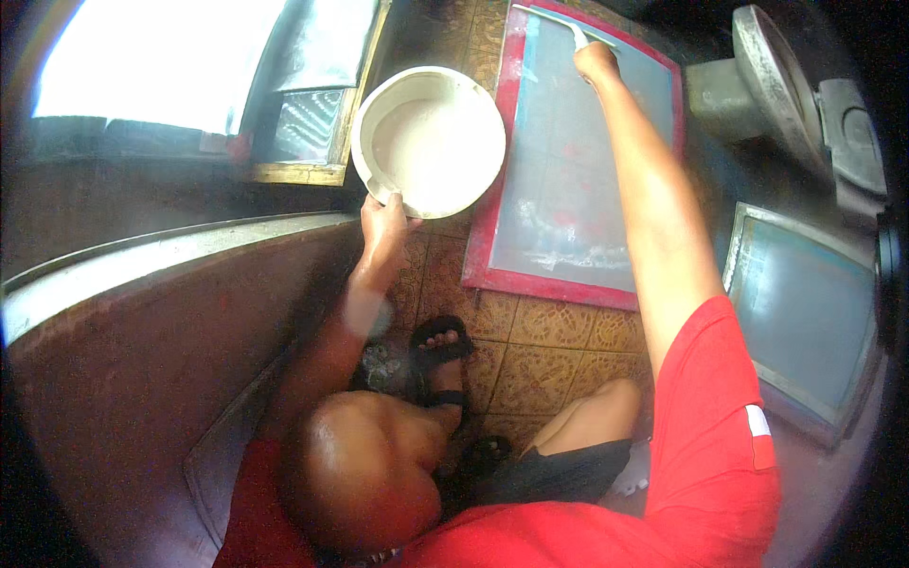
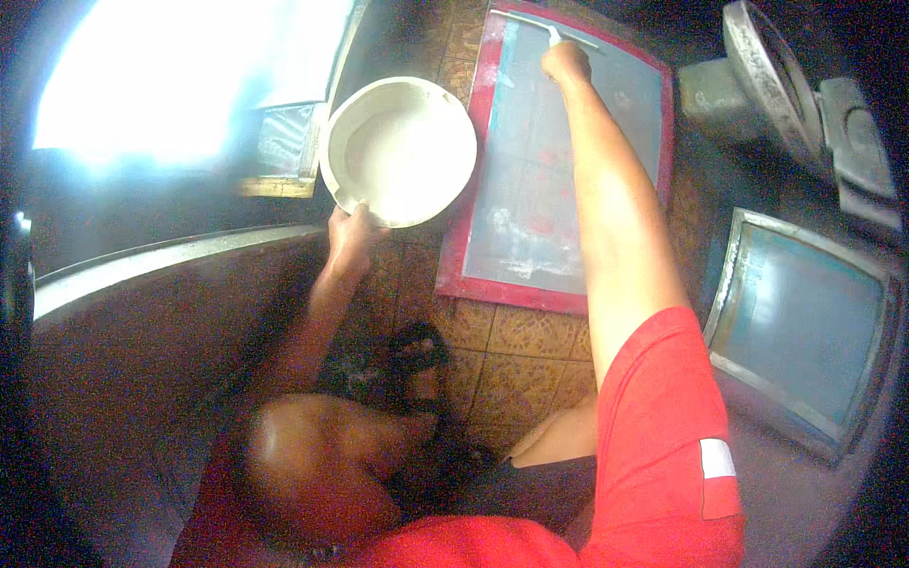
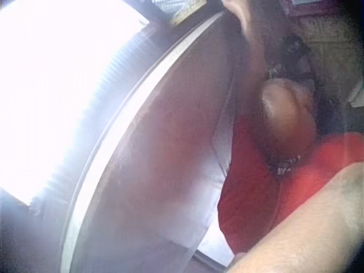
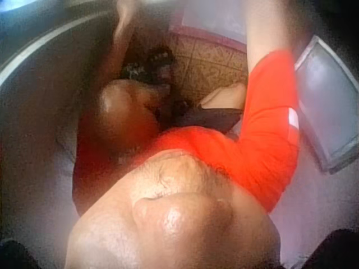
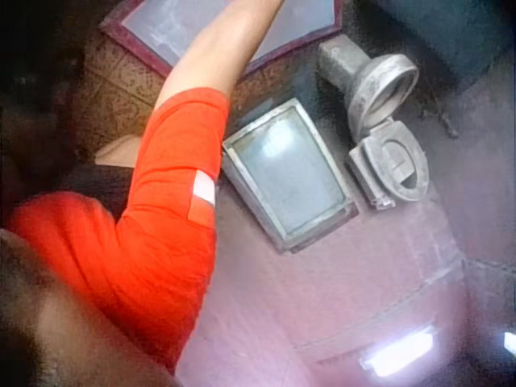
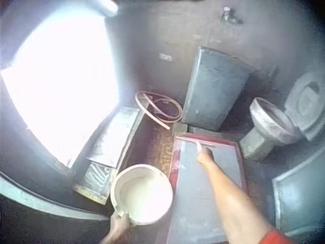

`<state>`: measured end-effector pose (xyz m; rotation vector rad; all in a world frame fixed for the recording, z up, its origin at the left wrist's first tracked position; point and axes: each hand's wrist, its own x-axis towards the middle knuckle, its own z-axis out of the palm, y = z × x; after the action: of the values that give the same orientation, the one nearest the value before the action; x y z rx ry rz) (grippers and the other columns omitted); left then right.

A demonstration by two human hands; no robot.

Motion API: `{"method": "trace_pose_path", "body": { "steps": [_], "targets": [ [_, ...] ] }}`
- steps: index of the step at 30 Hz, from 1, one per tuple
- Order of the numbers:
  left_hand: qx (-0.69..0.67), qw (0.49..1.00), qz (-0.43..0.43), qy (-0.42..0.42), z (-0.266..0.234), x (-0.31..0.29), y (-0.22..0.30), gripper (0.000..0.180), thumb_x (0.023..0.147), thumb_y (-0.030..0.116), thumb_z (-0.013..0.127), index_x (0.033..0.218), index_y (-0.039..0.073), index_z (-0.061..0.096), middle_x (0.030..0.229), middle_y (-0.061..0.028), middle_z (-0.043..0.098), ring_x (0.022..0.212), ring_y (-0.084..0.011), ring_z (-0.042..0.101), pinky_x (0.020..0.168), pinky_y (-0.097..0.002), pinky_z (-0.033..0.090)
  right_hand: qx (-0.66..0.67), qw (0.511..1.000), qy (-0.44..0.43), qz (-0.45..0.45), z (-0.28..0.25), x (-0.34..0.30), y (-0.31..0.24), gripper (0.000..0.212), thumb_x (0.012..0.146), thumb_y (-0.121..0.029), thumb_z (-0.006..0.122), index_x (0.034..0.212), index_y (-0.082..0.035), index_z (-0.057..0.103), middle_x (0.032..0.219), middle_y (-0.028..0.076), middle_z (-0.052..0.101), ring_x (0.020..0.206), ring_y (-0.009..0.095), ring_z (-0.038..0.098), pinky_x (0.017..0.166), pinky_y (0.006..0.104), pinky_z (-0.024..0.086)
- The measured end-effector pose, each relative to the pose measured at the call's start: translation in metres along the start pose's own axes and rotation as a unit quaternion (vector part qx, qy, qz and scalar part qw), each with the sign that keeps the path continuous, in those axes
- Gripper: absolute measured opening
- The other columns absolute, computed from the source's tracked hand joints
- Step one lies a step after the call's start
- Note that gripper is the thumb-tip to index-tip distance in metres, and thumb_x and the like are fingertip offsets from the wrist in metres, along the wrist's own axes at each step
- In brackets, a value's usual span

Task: The person cleans a screen printing frame by applying a white liquid from a bowl and scrubbing it with a squeegee.

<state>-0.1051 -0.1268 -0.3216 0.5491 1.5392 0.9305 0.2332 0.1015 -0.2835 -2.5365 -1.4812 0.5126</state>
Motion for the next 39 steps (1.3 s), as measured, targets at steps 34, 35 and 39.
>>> {"method": "trace_pose_path", "body": {
  "steps": [34,35,39],
  "targets": [
    [-0.04,0.996,0.079,-0.028,-0.011,-0.047,-0.042,0.035,0.086,0.017,0.043,0.118,0.005,0.036,0.105,-0.014,0.05,0.081,-0.023,0.057,0.054,-0.0308,0.053,0.035,0.995,0.023,-0.091,0.011,-0.231,0.091,0.025,0.077,-0.02,0.05,0.085,0.002,0.059,0.087,0.023,0.059,0.083,0.038,0.057,0.073,0.0445,0.044],
    [-0.045,0.996,0.071,-0.025,-0.011,-0.05,-0.042,0.034,0.086,0.016,0.043,0.118,0.005,0.036,0.105,-0.0139,0.05,0.081,-0.0228,0.057,0.053,-0.0304,0.053,0.032,0.995,0.028,-0.088,0.014,-0.235,0.094,0.025,0.078,-0.022,0.051,0.083,0.002,0.059,0.086,0.023,0.059,0.082,0.038,0.057,0.072,0.0448,0.044],
    [-0.049,0.997,0.042,-0.037,-0.014,-0.057,-0.045,0.034,0.086,0.015,0.043,0.117,0.005,0.037,0.105,-0.0132,0.051,0.082,-0.0227,0.056,0.053,-0.0298,0.053,0.037,0.996,0.027,-0.074,0.022,-0.244,0.108,0.023,0.078,-0.021,0.051,0.082,0.001,0.058,0.086,0.023,0.059,0.082,0.038,0.056,0.072,0.045,0.044]
  ]
}}
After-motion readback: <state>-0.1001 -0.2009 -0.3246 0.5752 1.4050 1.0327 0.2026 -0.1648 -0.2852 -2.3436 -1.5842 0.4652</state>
